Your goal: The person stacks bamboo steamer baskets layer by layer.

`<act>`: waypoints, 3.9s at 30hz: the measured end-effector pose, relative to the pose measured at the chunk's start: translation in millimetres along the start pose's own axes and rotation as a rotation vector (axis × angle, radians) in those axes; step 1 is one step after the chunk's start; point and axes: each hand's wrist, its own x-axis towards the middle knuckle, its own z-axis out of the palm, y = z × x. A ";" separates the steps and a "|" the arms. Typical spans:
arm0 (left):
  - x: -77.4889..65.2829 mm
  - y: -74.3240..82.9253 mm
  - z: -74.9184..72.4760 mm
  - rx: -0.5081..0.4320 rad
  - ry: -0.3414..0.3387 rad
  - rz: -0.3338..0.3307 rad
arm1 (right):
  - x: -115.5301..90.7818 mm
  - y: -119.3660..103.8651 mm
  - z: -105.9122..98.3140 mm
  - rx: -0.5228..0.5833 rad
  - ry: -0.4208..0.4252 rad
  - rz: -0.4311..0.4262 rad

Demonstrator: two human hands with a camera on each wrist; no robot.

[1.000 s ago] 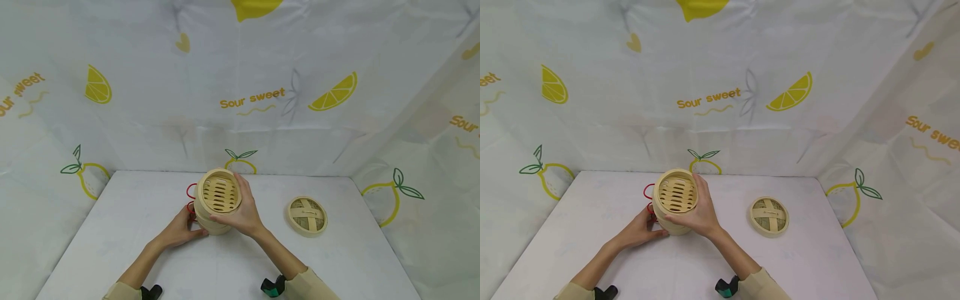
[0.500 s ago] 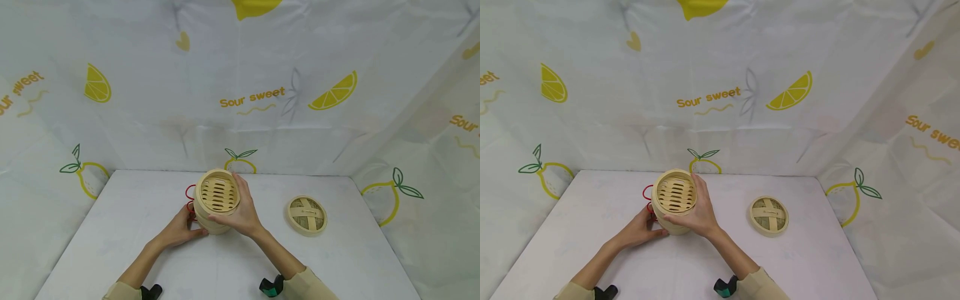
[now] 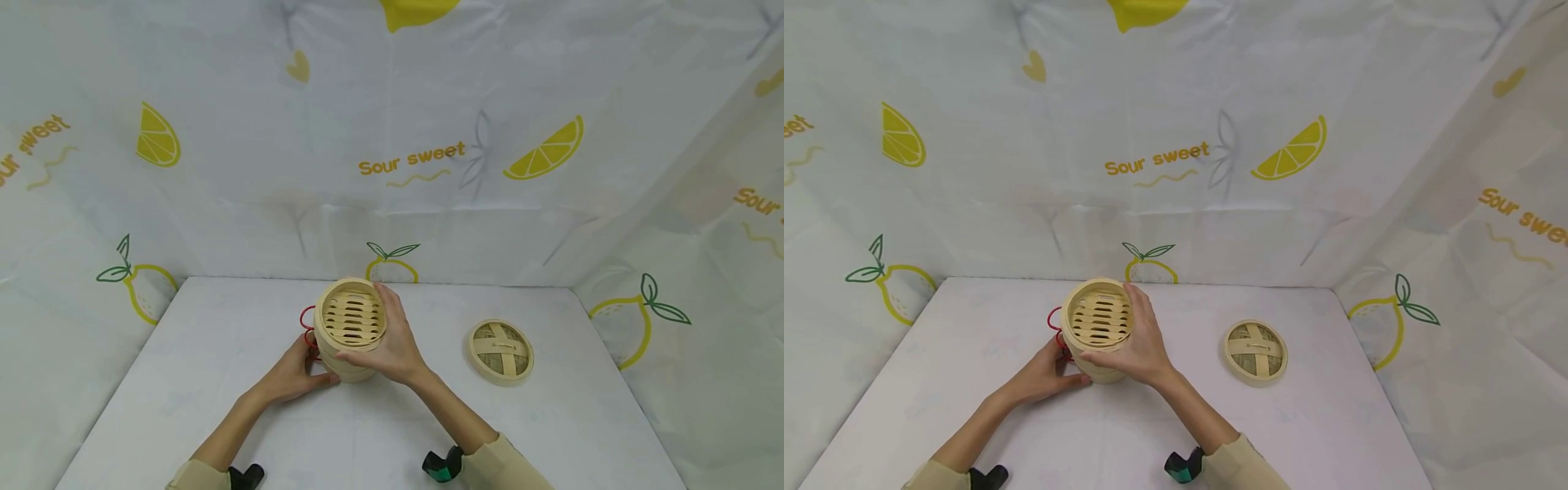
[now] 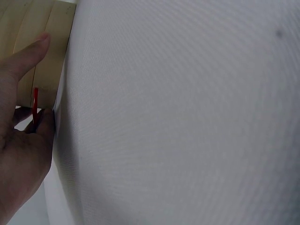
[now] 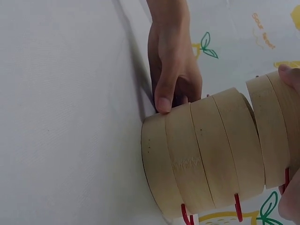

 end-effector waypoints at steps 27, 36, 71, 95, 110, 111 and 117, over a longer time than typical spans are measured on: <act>-0.4 2.1 0.8 -0.008 0.007 -0.020 | 7.7 -8.0 0.5 -0.131 -0.059 0.064; -0.3 1.4 0.5 -0.005 0.004 -0.017 | 8.5 -6.8 0.8 -0.145 -0.072 0.075; 0.7 -1.4 1.2 0.006 0.006 -0.001 | 10.6 -8.0 -3.7 -0.220 -0.120 0.055; -0.8 -2.5 3.7 0.047 0.027 0.006 | 4.8 3.3 -23.5 -0.151 -0.145 -0.013; -2.7 -3.7 4.2 0.069 0.037 -0.025 | -13.6 16.8 -57.5 -0.162 -0.015 -0.154; -2.5 -4.0 4.3 0.073 0.040 -0.025 | -14.6 18.2 -60.8 -0.160 0.000 -0.170; -1.5 -4.3 5.3 0.045 0.029 -0.020 | -24.7 30.6 -78.6 -0.154 0.096 -0.236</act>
